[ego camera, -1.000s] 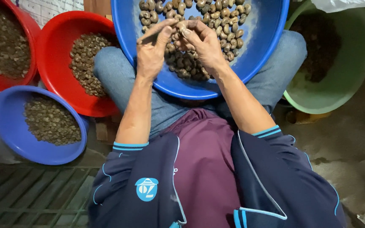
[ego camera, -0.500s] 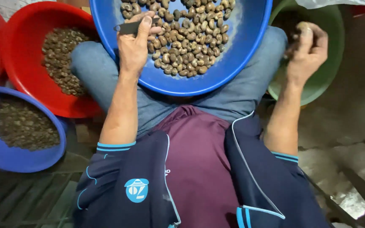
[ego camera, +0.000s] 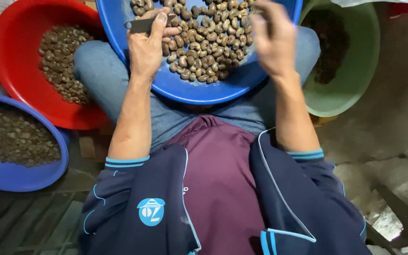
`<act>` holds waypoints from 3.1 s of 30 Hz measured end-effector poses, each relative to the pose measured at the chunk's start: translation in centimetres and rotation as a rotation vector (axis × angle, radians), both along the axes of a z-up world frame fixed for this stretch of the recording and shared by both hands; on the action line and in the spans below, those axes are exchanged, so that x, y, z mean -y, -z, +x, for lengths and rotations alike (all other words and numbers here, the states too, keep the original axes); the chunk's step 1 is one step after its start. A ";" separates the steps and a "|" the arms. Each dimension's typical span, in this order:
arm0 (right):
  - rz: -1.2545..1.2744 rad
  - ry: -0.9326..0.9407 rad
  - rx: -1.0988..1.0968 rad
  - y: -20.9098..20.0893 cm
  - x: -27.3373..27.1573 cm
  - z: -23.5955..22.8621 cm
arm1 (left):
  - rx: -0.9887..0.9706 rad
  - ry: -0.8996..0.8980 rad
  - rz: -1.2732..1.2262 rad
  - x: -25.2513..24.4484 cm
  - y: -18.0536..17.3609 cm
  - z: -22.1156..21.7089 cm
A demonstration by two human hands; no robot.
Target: Using a small handheld prying tool to remove shells from nuts and sorting them into various plastic bowls while sitting on the floor.
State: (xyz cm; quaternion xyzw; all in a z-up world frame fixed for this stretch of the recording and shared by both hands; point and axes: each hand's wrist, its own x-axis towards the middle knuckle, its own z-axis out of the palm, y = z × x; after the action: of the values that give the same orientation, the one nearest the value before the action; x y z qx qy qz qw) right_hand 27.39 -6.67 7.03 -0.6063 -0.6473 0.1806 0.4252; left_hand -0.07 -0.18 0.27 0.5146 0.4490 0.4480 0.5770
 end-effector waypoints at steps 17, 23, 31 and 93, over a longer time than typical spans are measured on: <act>-0.204 -0.205 0.705 12.9 -3.3 -5.9 | -0.102 -0.008 0.074 0.1 -0.5 -0.2; -0.331 -0.282 0.496 12.7 -3.0 -5.2 | -0.114 -0.010 0.081 0.2 -0.3 -0.3; -0.527 -0.237 -0.385 9.8 -3.8 -6.9 | -0.118 0.080 0.118 0.4 -1.8 -0.1; -0.337 -0.233 -0.615 6.7 -2.7 -8.7 | -0.062 0.191 0.158 0.3 -3.0 0.3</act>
State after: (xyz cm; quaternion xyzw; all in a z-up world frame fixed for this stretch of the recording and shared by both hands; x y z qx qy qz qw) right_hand 18.68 -4.01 0.33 -0.5076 -0.5152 0.5055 0.4706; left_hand 0.19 -0.52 3.23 0.6124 0.3789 0.4090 0.5605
